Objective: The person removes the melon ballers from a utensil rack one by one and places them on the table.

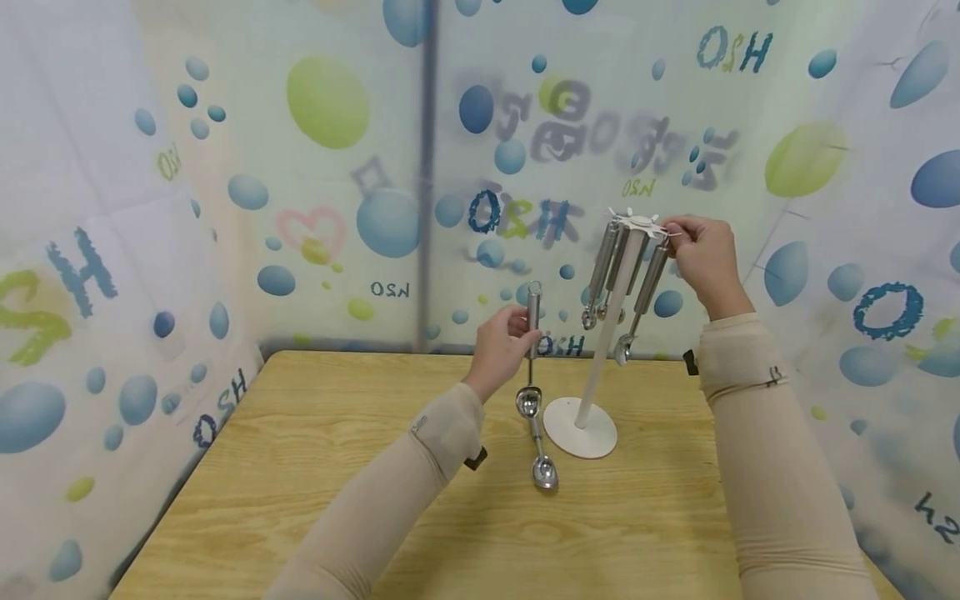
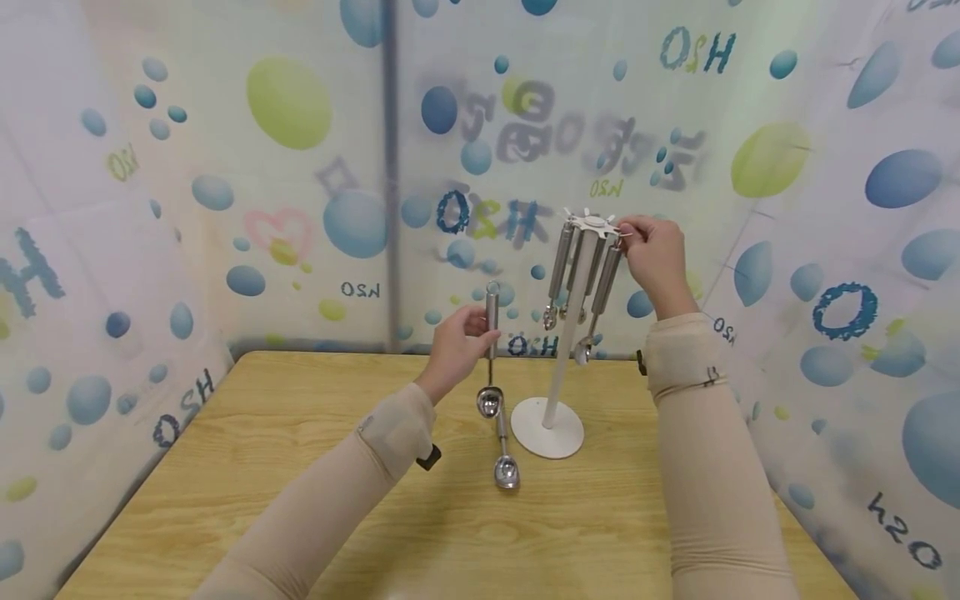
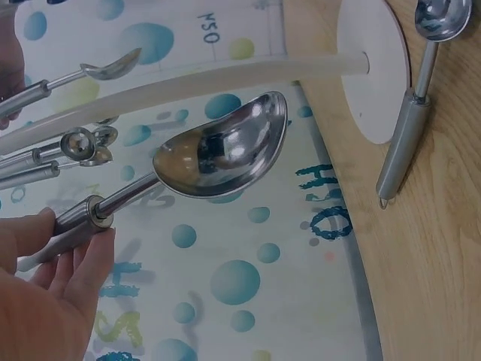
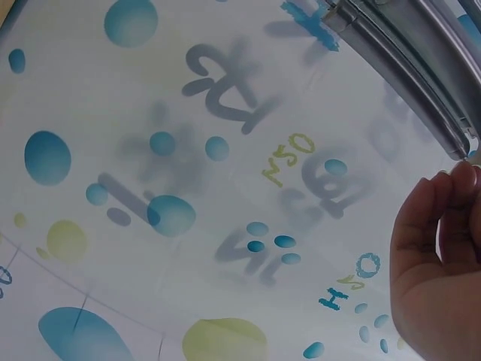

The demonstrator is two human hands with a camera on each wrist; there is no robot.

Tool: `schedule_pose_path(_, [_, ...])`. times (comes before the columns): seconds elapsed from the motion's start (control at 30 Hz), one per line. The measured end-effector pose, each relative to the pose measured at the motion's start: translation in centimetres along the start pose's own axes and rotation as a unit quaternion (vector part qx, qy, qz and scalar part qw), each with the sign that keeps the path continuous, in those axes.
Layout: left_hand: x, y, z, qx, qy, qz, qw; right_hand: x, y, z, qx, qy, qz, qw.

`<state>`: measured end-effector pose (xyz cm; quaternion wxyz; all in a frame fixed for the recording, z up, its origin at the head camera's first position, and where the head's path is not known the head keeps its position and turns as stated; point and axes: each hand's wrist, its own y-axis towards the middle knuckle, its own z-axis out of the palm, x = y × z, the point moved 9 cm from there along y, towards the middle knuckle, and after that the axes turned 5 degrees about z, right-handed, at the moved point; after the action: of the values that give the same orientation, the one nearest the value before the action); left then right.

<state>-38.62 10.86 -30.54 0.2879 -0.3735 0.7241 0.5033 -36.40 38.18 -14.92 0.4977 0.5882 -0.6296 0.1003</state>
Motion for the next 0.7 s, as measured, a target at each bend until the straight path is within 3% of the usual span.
schedule_pose_path(0.7, [2.5,-1.3,-0.7,0.011,0.014,-0.032,0.9993,0.0,0.0,0.1,0.005,-0.002,0.001,1.0000])
